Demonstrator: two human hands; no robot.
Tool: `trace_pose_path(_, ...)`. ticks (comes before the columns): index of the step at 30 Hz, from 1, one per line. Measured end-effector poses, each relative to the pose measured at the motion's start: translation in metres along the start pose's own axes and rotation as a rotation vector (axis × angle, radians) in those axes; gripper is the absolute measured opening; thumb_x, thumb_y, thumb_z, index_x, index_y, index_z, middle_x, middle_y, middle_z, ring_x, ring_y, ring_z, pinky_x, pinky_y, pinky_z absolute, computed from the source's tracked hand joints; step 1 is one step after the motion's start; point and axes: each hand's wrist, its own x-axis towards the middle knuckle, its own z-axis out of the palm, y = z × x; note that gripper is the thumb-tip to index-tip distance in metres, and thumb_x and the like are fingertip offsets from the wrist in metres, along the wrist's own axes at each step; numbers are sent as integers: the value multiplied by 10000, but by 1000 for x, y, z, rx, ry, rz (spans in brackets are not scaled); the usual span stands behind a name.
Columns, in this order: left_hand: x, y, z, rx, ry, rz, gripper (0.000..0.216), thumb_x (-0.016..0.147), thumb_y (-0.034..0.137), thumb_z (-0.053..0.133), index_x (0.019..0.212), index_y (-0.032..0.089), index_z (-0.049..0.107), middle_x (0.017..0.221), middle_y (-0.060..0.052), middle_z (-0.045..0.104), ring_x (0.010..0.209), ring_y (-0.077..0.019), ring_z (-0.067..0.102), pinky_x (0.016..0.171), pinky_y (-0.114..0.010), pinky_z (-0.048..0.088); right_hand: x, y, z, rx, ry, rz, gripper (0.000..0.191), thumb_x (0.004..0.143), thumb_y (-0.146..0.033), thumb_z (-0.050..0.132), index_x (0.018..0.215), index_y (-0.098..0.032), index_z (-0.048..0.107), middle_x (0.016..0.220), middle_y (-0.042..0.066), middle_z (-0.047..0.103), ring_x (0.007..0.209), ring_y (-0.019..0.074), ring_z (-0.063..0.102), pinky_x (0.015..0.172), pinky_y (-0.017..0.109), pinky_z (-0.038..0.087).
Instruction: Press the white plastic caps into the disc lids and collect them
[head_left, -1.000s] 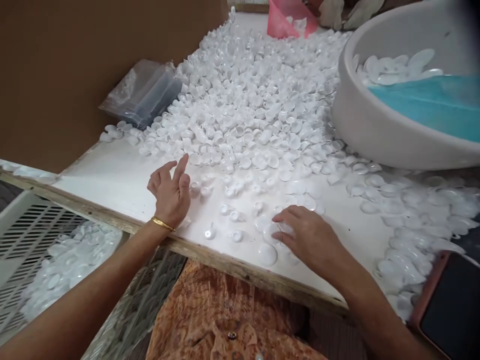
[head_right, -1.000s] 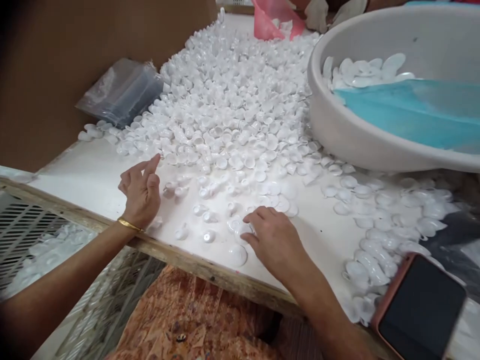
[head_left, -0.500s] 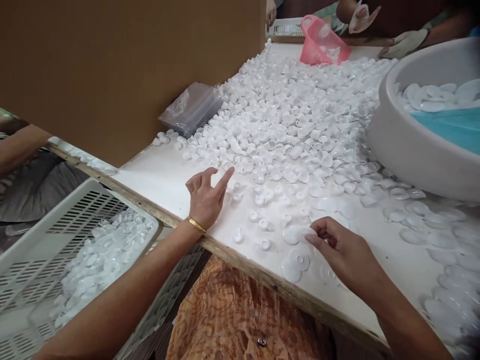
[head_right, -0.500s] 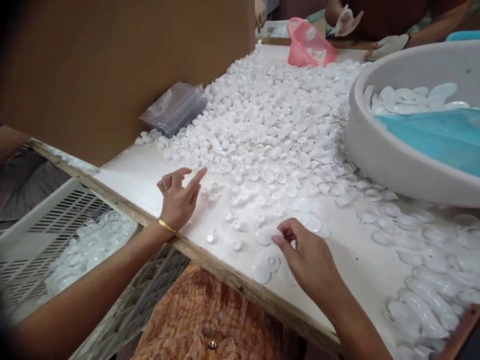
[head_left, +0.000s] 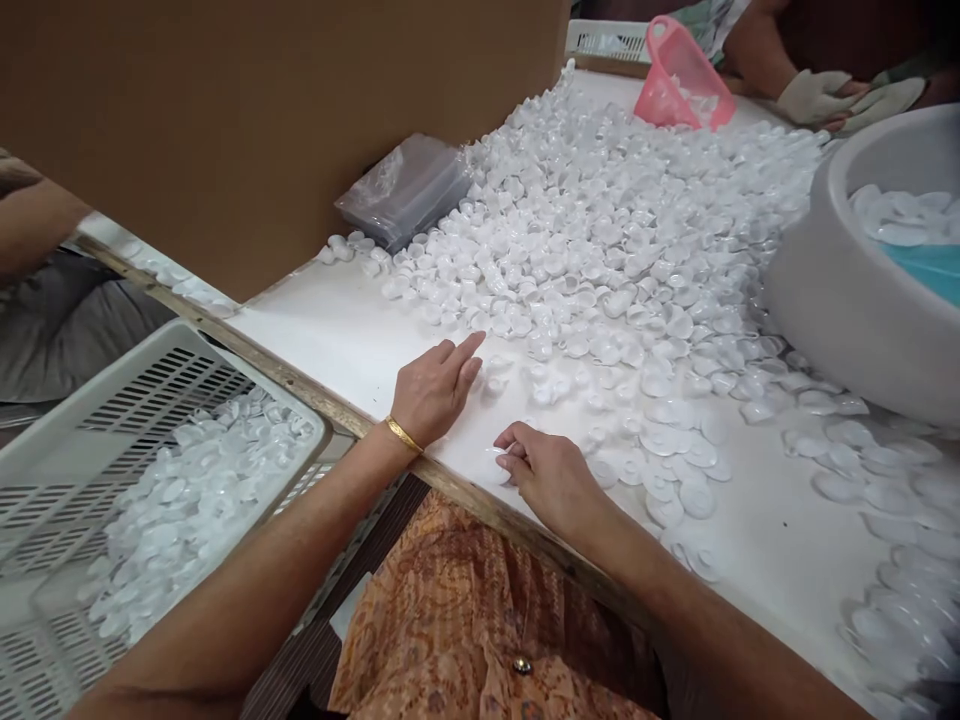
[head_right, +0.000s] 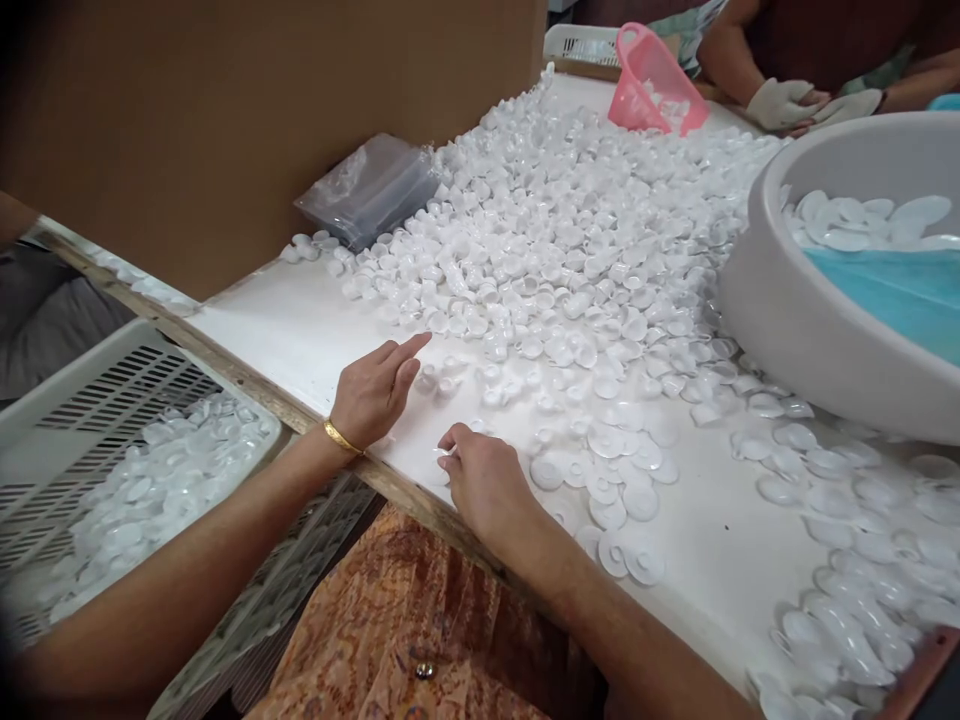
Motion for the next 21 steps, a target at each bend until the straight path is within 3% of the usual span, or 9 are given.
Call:
trace_pose_path(3,1,3,-5,-179,25,-61,415,941,366,278,1171,166,559,873,-50,617,772,-133,553,673,-237,408,1,4,2,31,0,12,99,814,-134,515,874,-194,565,735,-1,642,629,125,618,615,236,423)
trace_pose_path(7,-7,27,-6,-272,32,-38,356,926,295,336,1178,169,553,857,-54,584,808,-151,509,716,-262,410,-1,3,1,12,15,32,96,818,-150,522,884,-186,581,711,5,649,577,127,605,604,243,427)
trace_pose_path(11,-14,51,7,-157,-75,-15,390,918,243,327,1281,225,468,962,-79,529,891,-187,450,779,-315,395,-4,1,-1,-17,37,-2,119,817,-115,500,863,-172,595,682,11,650,547,125,586,593,240,420)
trace_pose_path(16,-11,63,20,52,-152,-29,461,898,238,354,1349,333,356,1133,-101,468,989,-252,399,790,-385,357,-9,3,-3,-31,40,-35,120,794,-68,499,817,-131,598,668,44,647,592,148,590,600,250,424)
trace_pose_path(21,-10,66,26,162,-201,-2,520,876,229,398,1368,370,303,1189,-104,440,1026,-273,389,811,-413,326,-23,13,-12,54,118,-84,289,806,-88,493,1081,-128,575,823,62,676,676,157,626,644,262,456)
